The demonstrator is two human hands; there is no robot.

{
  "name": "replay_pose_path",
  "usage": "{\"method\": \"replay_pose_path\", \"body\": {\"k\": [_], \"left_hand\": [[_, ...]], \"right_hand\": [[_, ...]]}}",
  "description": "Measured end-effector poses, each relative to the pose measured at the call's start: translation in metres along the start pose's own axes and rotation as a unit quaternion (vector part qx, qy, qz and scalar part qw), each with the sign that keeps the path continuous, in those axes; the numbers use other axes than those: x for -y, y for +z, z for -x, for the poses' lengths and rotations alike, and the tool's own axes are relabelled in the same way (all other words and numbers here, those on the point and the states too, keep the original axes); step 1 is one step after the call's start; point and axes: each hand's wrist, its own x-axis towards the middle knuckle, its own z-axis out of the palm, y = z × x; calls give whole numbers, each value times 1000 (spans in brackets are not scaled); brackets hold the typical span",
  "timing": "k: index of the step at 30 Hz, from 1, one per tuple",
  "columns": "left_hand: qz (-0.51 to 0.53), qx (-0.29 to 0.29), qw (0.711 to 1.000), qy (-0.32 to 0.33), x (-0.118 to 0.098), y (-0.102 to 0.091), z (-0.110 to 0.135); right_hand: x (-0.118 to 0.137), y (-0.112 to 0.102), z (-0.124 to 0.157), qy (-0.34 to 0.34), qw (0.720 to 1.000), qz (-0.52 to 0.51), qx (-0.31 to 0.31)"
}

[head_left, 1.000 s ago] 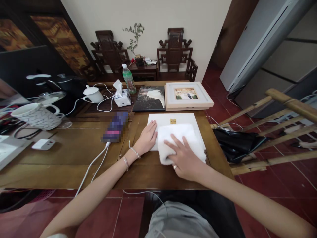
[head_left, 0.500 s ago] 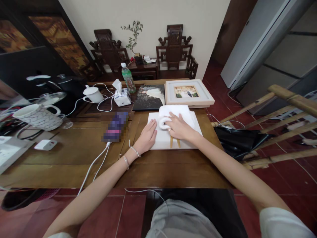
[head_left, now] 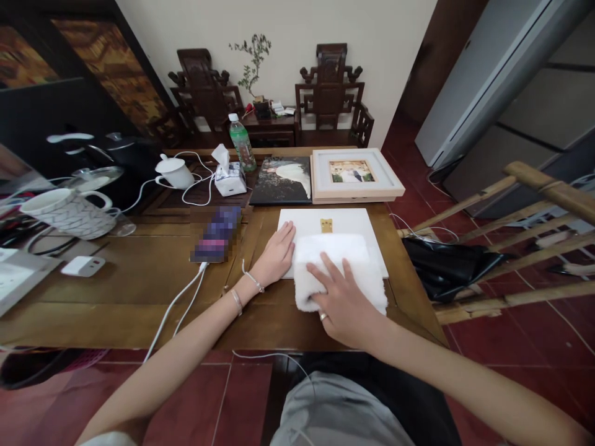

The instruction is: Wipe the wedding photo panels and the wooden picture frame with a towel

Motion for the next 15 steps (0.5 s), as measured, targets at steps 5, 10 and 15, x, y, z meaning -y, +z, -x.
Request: {"method": "replay_pose_path", "body": {"k": [5,10,15], "left_hand": [[-1,0,1000,1,1,1,0],[32,7,999,3,-1,-6,-1],[165,-45,983,-72,-10,-18,-4]], "right_hand": [[-16,-5,-16,5,1000,-9,-9],[-46,-7,-65,59,998,14,-30],[-47,-9,-97,83,994,56,-41]]}}
